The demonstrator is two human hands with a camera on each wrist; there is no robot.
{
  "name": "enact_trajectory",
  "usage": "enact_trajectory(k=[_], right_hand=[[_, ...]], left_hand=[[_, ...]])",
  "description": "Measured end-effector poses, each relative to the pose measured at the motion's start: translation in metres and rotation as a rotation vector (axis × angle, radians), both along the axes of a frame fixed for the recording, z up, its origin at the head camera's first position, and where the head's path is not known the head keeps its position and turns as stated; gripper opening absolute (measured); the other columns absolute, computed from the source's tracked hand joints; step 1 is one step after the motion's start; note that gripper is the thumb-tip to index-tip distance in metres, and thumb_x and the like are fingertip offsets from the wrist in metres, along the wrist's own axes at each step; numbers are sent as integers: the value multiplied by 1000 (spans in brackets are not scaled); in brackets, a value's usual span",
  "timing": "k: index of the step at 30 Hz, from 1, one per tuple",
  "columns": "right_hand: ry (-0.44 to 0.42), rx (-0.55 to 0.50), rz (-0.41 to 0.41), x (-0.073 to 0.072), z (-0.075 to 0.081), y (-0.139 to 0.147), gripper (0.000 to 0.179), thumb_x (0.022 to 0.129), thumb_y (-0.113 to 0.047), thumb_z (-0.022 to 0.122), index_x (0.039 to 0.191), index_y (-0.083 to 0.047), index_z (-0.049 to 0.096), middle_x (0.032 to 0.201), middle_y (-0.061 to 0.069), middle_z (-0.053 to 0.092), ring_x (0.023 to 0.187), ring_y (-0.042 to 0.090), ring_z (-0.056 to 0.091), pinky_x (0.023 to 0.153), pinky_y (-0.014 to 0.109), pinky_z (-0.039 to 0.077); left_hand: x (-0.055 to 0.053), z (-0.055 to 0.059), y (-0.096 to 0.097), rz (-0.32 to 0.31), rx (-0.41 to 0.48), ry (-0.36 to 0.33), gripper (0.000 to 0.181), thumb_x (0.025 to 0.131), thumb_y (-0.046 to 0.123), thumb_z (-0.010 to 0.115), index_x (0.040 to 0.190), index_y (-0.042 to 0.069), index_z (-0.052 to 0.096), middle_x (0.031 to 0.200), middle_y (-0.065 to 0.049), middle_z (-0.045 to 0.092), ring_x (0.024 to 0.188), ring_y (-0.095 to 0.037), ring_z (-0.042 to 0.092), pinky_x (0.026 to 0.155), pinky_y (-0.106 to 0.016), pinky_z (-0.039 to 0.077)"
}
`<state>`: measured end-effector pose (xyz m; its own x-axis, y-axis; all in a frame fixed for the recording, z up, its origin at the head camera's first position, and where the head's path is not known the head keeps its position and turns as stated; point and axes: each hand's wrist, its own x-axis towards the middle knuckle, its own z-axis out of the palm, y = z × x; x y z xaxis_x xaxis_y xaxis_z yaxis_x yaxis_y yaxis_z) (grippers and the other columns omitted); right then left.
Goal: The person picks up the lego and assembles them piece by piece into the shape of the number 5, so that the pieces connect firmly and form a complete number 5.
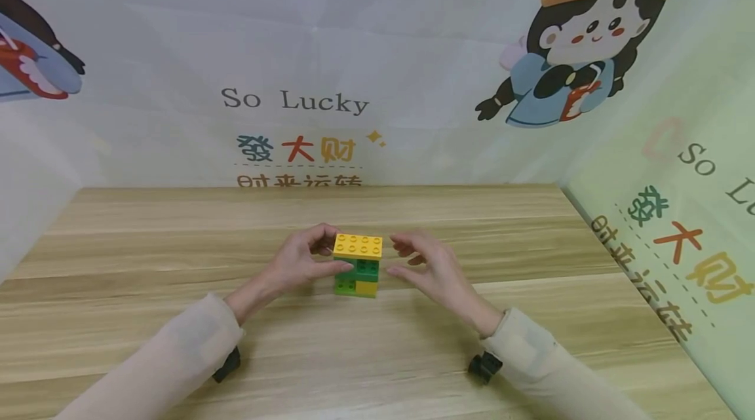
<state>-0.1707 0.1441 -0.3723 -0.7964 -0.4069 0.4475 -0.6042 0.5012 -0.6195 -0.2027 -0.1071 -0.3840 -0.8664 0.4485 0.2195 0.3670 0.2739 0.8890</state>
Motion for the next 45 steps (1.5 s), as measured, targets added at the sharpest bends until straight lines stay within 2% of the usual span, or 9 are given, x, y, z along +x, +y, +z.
enact_trajectory(k=[7, 16, 25, 30, 35, 45], right_hand=[[-55, -37, -7, 2, -8, 1, 45, 78, -8, 75, 118, 3, 58, 106, 20, 64, 91, 30, 63, 76, 32, 55], [-70, -46, -17, 4, -13, 1, 45, 77, -8, 76, 117, 3, 58, 105, 19, 64, 92, 26, 63, 76, 32, 56], [-98, -62, -29, 3, -15, 1, 43, 77, -6, 75, 116, 5, 59, 105, 19, 64, 92, 28, 63, 76, 33, 55], [-121, -75, -34, 3, -14, 0, 44, 77, -5, 75, 115, 5, 58, 105, 21, 64, 92, 29, 63, 76, 37, 56], [-149, -89, -29, 1, -14, -3, 43, 77, -4, 75, 115, 7, 59, 105, 21, 64, 91, 29, 63, 74, 32, 56], [-263, -95, -11, -1, -17, -12, 42, 79, -5, 74, 116, 5, 59, 106, 18, 63, 93, 27, 62, 76, 24, 54]], left_hand=[[1, -2, -1, -5, 11, -20, 43, 74, 11, 79, 109, 0, 59, 103, -11, 64, 90, -19, 59, 84, -44, 51], [2, -3, -2, -2, 10, -31, 46, 74, 13, 79, 112, 0, 57, 105, -12, 63, 92, -20, 59, 87, -50, 48], [3, -7, -10, 29, 0, -5, 50, 73, 14, 80, 115, 1, 56, 112, -13, 63, 100, -23, 59, 90, -46, 48], [6, -7, -15, 48, -7, -27, 52, 74, 16, 79, 118, 4, 55, 116, -12, 61, 106, -29, 58, 92, -48, 47], [8, -8, -18, 43, 11, -44, 51, 76, 17, 78, 119, 4, 54, 117, -13, 61, 108, -35, 56, 92, -49, 46], [10, -11, -16, 59, -8, -40, 45, 78, 16, 76, 117, 1, 57, 113, -13, 62, 103, -30, 59, 86, -31, 50]])
